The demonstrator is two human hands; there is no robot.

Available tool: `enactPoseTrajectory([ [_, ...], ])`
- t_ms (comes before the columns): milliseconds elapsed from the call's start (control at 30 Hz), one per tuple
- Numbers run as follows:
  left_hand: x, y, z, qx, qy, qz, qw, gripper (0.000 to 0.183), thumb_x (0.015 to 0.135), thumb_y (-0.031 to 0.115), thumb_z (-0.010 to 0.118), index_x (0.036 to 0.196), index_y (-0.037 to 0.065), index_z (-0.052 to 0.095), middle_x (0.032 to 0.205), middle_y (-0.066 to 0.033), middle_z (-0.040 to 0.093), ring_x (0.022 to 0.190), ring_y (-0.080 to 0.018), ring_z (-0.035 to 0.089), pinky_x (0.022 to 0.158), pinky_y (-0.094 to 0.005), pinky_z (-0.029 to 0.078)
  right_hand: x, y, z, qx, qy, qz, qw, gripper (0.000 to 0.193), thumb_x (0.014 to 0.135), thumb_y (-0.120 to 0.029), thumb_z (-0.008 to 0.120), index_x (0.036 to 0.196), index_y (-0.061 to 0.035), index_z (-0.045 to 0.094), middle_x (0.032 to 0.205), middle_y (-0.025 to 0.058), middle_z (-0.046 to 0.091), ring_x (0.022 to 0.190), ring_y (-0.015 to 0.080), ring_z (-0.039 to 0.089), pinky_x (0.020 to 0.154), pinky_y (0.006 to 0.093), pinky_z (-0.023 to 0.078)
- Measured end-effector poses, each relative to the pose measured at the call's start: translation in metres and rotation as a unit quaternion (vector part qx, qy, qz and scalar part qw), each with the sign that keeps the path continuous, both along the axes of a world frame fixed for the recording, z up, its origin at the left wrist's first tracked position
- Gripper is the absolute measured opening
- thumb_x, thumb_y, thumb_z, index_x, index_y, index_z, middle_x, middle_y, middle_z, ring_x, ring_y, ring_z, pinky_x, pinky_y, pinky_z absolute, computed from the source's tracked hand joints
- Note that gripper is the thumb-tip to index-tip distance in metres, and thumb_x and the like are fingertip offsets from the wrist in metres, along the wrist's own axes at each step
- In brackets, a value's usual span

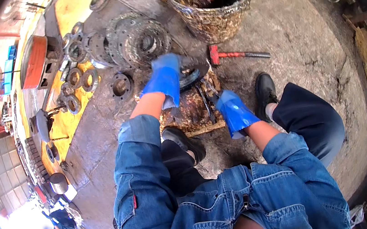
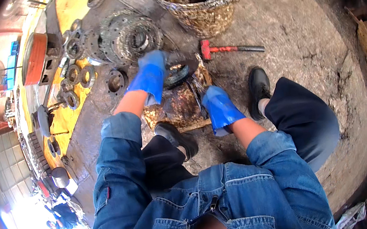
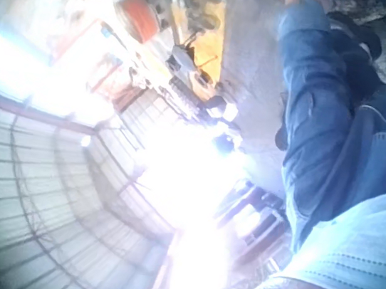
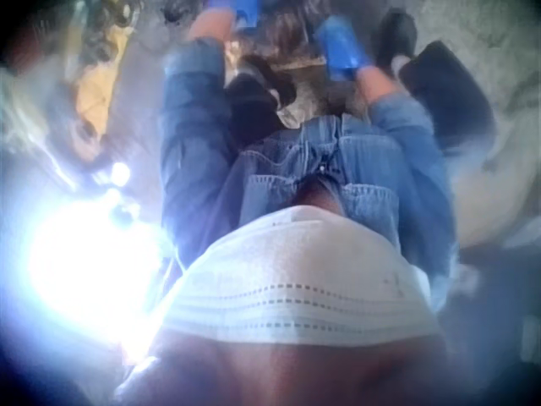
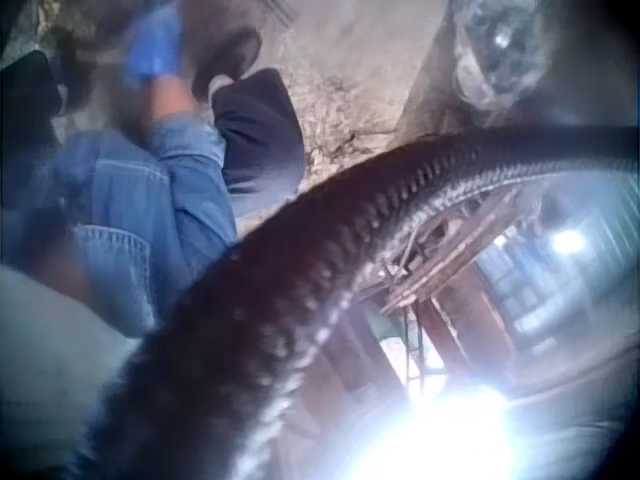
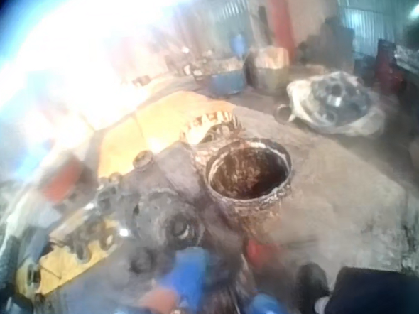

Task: The person removes grease and debris from metal rings and a metal plate using a chisel and a hammer.

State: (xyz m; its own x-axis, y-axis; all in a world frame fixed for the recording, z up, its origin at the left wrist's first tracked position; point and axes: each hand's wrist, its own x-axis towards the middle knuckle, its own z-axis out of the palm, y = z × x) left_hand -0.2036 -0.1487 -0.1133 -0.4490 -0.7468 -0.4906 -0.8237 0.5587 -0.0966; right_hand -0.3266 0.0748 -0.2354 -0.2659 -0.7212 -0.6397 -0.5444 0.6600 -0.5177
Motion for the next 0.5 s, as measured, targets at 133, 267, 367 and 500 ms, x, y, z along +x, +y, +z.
enactPoseTrajectory([
  [133, 0.034, 0.033, -0.016, -0.030, 0.011, -0.007, 0.999, 0.036, 0.072, 0.026, 0.072, 0.107, 0.017, 0.068, 0.111, -0.0131, 0.066, 0.102, -0.0315, 0.064, 0.084, -0.0416, 0.053, 0.003, 0.010, 0.008, -0.020, -0.014, -0.021, 0.999, 0.022, 0.084, -0.021, 0.056, 0.094, -0.0056, 0.070, 0.085, 0.0224, 0.066, 0.083, 0.0393, 0.065, 0.073, 0.0446, 0.050],
  [267, 0.048, 0.052, 0.011, 0.079, 0.056, 0.067, 0.993, 0.050, 0.068, 0.033, 0.075, 0.113, 0.016, 0.064, 0.112, -0.0145, 0.065, 0.101, -0.0326, 0.064, 0.086, -0.0410, 0.052, -0.029, 0.017, 0.019, -0.060, -0.020, -0.040, 0.997, 0.023, 0.085, -0.023, 0.058, 0.093, -0.0059, 0.071, 0.082, 0.0185, 0.067, 0.077, 0.0329, 0.064, 0.068, 0.0410, 0.050],
  [367, 0.089, 0.052, -0.010, 0.091, 0.105, 0.115, 0.984, 0.054, 0.066, 0.036, 0.077, 0.115, 0.018, 0.063, 0.111, -0.0131, 0.065, 0.100, -0.0323, 0.064, 0.087, -0.0411, 0.052, -0.043, 0.013, 0.016, -0.123, -0.104, -0.027, 0.987, 0.023, 0.085, -0.024, 0.059, 0.093, -0.0061, 0.071, 0.079, 0.0156, 0.067, 0.073, 0.0281, 0.063, 0.065, 0.0383, 0.049],
  [500, 0.089, 0.052, -0.027, 0.120, 0.139, 0.081, 0.980, 0.045, 0.068, 0.028, 0.075, 0.110, 0.017, 0.064, 0.108, -0.0141, 0.066, 0.098, -0.0342, 0.064, 0.085, -0.0412, 0.052, -0.100, 0.002, 0.015, -0.161, -0.214, -0.158, 0.950, 0.024, 0.085, -0.026, 0.061, 0.092, -0.0064, 0.072, 0.076, 0.0116, 0.068, 0.068, 0.0216, 0.063, 0.061, 0.0347, 0.048],
])
